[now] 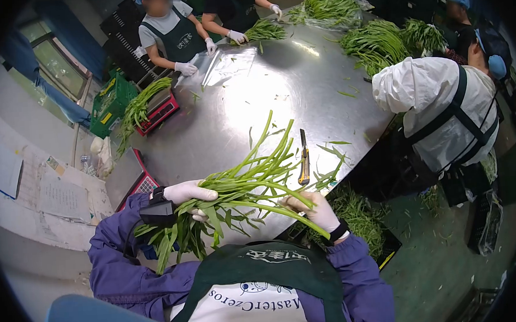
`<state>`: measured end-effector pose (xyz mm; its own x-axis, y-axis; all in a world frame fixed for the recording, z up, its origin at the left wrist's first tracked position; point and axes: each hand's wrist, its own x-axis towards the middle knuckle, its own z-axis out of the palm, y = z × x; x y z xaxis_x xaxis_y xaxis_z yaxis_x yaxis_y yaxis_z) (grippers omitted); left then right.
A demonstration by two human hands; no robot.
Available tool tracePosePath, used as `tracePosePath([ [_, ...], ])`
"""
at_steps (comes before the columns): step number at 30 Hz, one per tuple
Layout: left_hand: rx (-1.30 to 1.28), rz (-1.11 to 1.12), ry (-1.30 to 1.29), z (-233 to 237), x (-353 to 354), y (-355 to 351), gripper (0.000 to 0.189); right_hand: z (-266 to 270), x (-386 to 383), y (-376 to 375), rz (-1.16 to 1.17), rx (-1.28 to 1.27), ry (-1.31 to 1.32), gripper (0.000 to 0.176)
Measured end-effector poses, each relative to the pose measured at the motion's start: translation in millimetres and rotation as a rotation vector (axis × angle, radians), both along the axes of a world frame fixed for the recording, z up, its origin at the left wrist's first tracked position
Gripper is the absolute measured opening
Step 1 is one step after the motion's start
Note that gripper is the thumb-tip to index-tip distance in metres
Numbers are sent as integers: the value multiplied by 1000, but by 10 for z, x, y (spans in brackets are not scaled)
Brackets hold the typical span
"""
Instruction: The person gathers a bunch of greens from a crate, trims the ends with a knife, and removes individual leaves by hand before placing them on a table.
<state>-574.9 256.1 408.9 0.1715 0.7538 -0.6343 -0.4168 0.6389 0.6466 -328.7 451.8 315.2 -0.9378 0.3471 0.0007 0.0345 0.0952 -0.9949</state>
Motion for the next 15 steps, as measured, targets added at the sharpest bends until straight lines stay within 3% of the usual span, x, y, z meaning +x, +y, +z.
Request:
tracePosePath([
  [1,42,-33,-65,20,4,8,36,-204,-95,-55,7,-408,130,25],
  [2,84,-66,-130,40,8,24,35,-358,-142,-72,41,-453,178,26],
  [4,85,-61,-131,76,40,47,36,-342,-246,-194,-20,-885,286,26],
  [8,77,-21,-144,48,60,28,36,-450,-339,-179,-137,-918,208,25],
  [11,26,14,-145,35,39,8,35,-390,-315,-133,-1,-945,564,21],
  [14,25,-6,-195,34,16,4,33,-664,-298,29,-4,-1022,440,23],
  [15,26,-4,-195,28,0,4,33,-609,-342,21,56,-899,470,28],
])
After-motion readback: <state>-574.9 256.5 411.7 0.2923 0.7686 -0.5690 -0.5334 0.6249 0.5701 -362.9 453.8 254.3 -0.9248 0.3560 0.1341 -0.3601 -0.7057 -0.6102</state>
